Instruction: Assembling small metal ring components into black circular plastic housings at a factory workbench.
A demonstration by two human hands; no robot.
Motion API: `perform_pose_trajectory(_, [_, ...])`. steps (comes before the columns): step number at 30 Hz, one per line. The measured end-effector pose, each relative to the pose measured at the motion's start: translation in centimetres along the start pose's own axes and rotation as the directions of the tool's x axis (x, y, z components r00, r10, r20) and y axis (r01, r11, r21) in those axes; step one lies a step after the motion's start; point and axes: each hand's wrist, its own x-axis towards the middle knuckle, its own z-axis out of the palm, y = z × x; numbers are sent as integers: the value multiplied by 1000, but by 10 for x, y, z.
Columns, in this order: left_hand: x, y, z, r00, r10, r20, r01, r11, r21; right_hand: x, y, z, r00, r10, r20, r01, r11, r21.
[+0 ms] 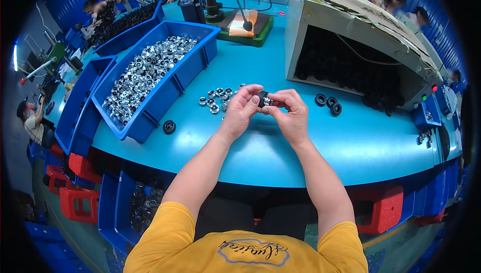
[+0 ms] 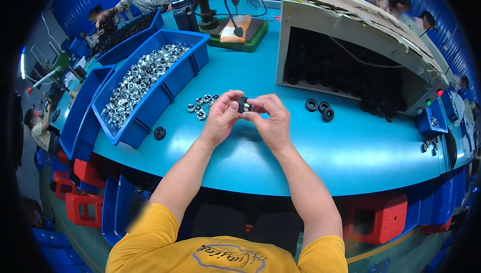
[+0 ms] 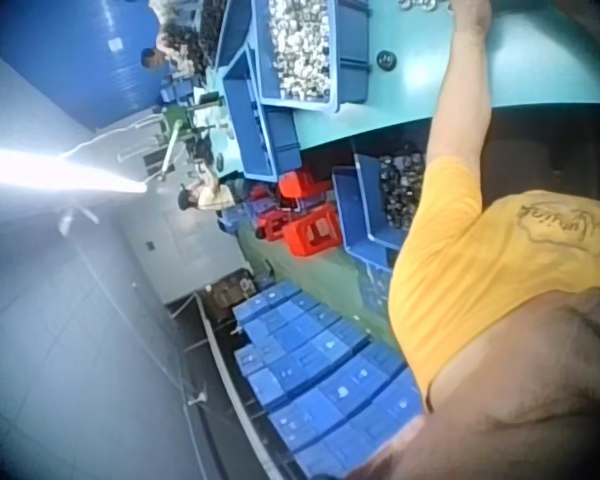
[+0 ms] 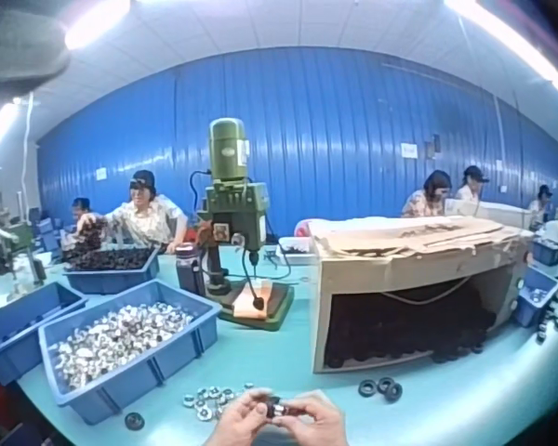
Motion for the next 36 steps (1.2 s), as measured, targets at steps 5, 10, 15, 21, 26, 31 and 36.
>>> perform_pose_trajectory(5, [0, -7, -3, 991, -81, 103, 80, 997, 16, -3, -3, 6, 994, -98, -48, 83, 965, -250])
perform_pose_trajectory(10, [-1, -14, 2, 998, -22, 62, 11, 987, 160, -1, 1, 7, 997, -74, 20, 76, 944, -322])
perform_pose_trajectory(15, [4, -18, -8, 1000, 16, 11, -17, 993, 116, 4, 2, 3, 987, 156, 31, -159, 974, 161])
perform_pose_trajectory(21, [3, -15, -9, 994, 110, 9, -110, 976, 191, 3, 20, -3, 946, 252, 203, -276, 956, 98])
perform_pose_trajectory(26, [-1, -15, -4, 990, 128, -55, -107, 952, 288, -6, 11, 4, 989, 118, 86, -119, 993, 3])
perform_pose_trajectory(31, [4, -20, -6, 987, 148, -63, -119, 935, 335, -4, 7, 2, 1000, 9, 14, -8, 995, -101])
perform_pose_trajectory(36, [8, -23, -11, 998, 55, -10, -51, 967, 250, -2, 6, -3, 977, 212, 8, -212, 974, 79])
